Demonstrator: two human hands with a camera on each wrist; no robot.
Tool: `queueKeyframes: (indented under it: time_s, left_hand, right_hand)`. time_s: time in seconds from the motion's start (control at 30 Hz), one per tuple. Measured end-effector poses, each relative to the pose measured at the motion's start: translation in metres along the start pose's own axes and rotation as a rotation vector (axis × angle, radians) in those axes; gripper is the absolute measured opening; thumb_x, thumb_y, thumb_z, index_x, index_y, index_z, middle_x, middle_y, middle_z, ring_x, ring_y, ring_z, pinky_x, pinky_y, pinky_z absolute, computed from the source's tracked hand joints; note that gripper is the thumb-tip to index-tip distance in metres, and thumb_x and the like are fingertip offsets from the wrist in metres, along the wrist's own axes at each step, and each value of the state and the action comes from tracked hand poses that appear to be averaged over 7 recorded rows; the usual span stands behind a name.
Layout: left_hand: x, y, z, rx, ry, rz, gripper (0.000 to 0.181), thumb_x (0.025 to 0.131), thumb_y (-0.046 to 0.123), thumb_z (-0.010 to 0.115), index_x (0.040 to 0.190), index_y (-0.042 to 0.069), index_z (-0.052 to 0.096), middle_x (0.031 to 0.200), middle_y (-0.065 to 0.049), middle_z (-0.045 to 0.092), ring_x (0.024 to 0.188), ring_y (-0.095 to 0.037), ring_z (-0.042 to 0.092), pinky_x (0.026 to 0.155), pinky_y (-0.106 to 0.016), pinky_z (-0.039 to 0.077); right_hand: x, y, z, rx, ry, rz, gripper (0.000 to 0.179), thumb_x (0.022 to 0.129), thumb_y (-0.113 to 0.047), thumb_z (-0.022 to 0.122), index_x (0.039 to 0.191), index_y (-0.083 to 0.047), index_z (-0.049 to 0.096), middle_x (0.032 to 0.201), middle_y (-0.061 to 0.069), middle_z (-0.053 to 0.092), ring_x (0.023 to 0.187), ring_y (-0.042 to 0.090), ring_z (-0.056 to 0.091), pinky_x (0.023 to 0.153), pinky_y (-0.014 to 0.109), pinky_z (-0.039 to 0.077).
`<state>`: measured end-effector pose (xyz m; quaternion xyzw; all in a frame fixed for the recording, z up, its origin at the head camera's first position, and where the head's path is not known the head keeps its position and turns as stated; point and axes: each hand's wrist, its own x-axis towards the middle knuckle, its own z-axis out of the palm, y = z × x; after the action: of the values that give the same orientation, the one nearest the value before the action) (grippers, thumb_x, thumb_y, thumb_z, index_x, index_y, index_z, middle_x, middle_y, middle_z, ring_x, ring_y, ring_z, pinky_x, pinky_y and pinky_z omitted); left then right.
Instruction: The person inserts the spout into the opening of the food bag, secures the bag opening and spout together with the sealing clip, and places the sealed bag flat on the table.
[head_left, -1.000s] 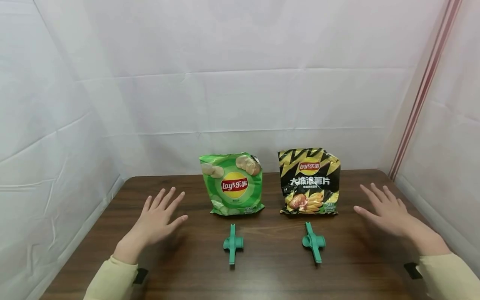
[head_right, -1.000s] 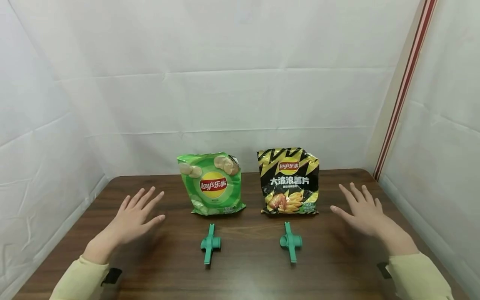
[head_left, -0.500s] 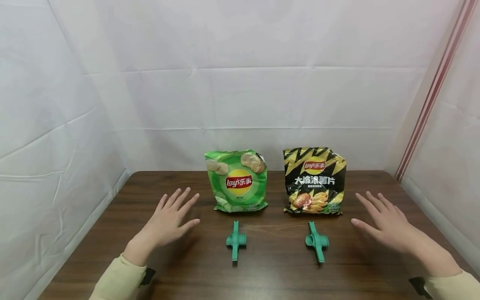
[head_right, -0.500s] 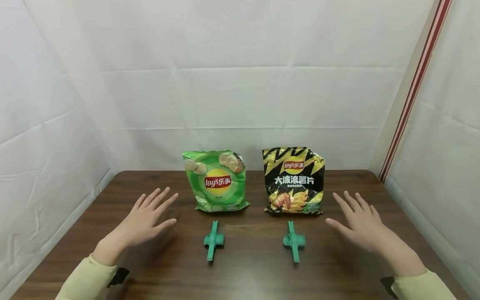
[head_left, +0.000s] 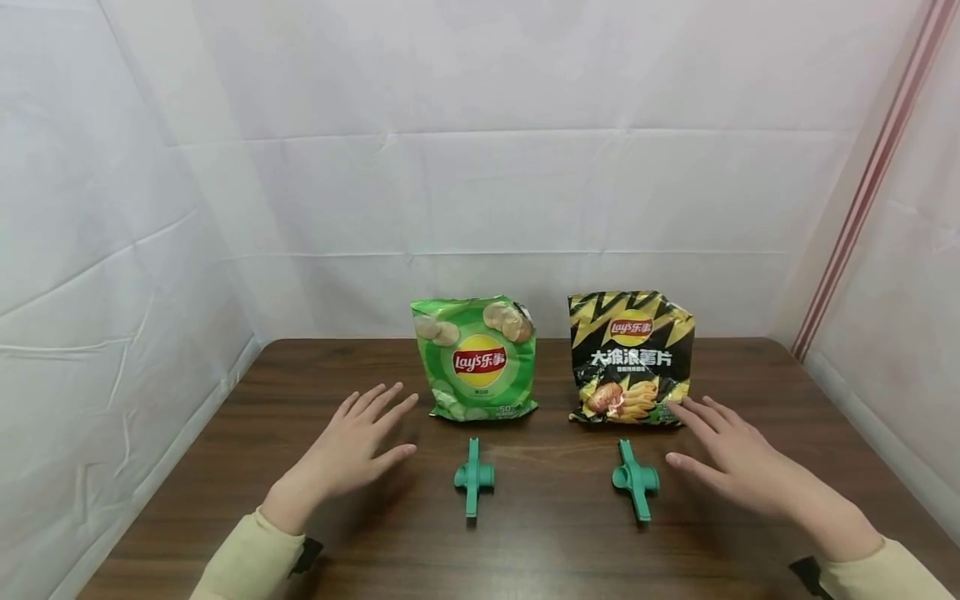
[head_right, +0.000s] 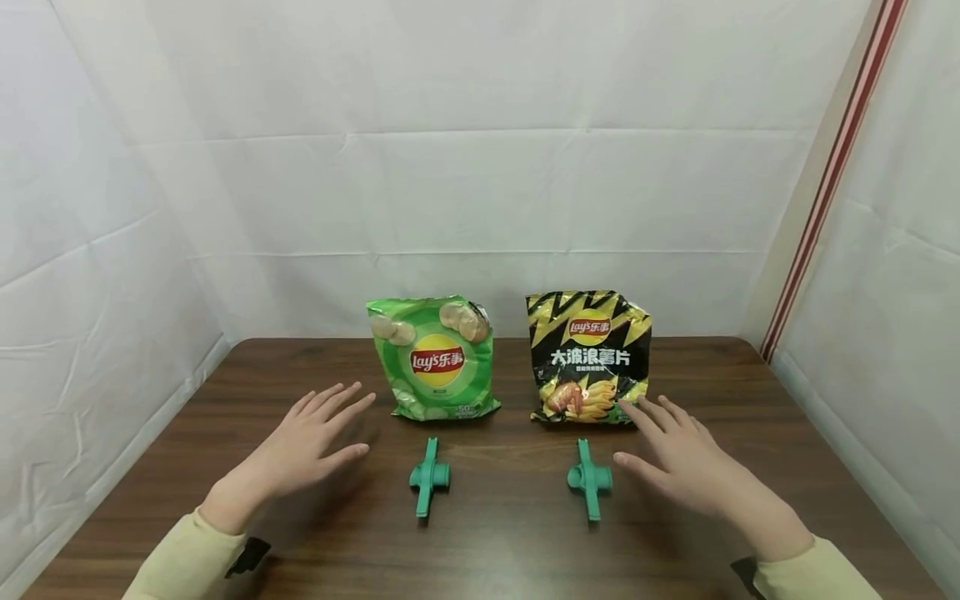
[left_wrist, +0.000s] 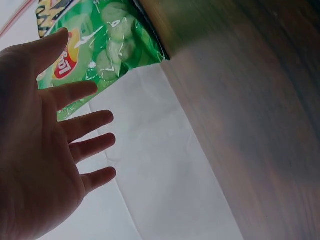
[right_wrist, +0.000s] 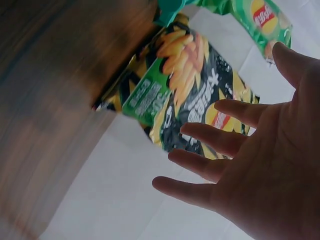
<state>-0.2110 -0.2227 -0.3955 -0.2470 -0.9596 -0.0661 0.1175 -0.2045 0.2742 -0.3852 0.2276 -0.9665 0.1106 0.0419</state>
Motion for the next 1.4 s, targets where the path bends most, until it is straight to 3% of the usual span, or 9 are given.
queueKeyframes:
  time_s: [0.6, 0.9, 1.4]
  left_hand:
    - [0.007, 0.006, 0.006, -0.010, 0.022, 0.077, 0.063, 0.091, 0.048, 0.057, 0.144, 0.016, 0.043, 0.145, -0.013, 0.044, 0.134, -0.035, 0.039, 0.108, -0.054, 0.030]
    - [0.010, 0.011, 0.009, -0.015, -0.013, 0.085, 0.061, 0.092, 0.047, 0.057, 0.142, 0.016, 0.045, 0.144, -0.012, 0.045, 0.135, -0.034, 0.039, 0.109, -0.054, 0.029]
    - [0.017, 0.018, 0.014, -0.037, -0.035, 0.113, 0.060, 0.092, 0.046, 0.057, 0.142, 0.015, 0.045, 0.142, -0.013, 0.047, 0.131, -0.033, 0.043, 0.108, -0.052, 0.031]
  right_hand:
    - [0.016, -0.027, 0.015, 0.015, 0.021, -0.128, 0.068, 0.093, -0.051, 0.053, 0.148, -0.014, 0.034, 0.142, 0.015, 0.044, 0.130, 0.040, 0.039, 0.096, 0.061, 0.037]
    - [0.025, -0.040, 0.018, 0.058, -0.013, -0.174, 0.072, 0.091, -0.054, 0.054, 0.147, -0.015, 0.035, 0.144, 0.012, 0.043, 0.131, 0.036, 0.040, 0.100, 0.058, 0.036]
    - [0.038, -0.062, 0.025, 0.194, -0.202, -0.152, 0.075, 0.089, -0.064, 0.047, 0.150, -0.025, 0.027, 0.148, 0.009, 0.036, 0.134, 0.030, 0.036, 0.102, 0.053, 0.038]
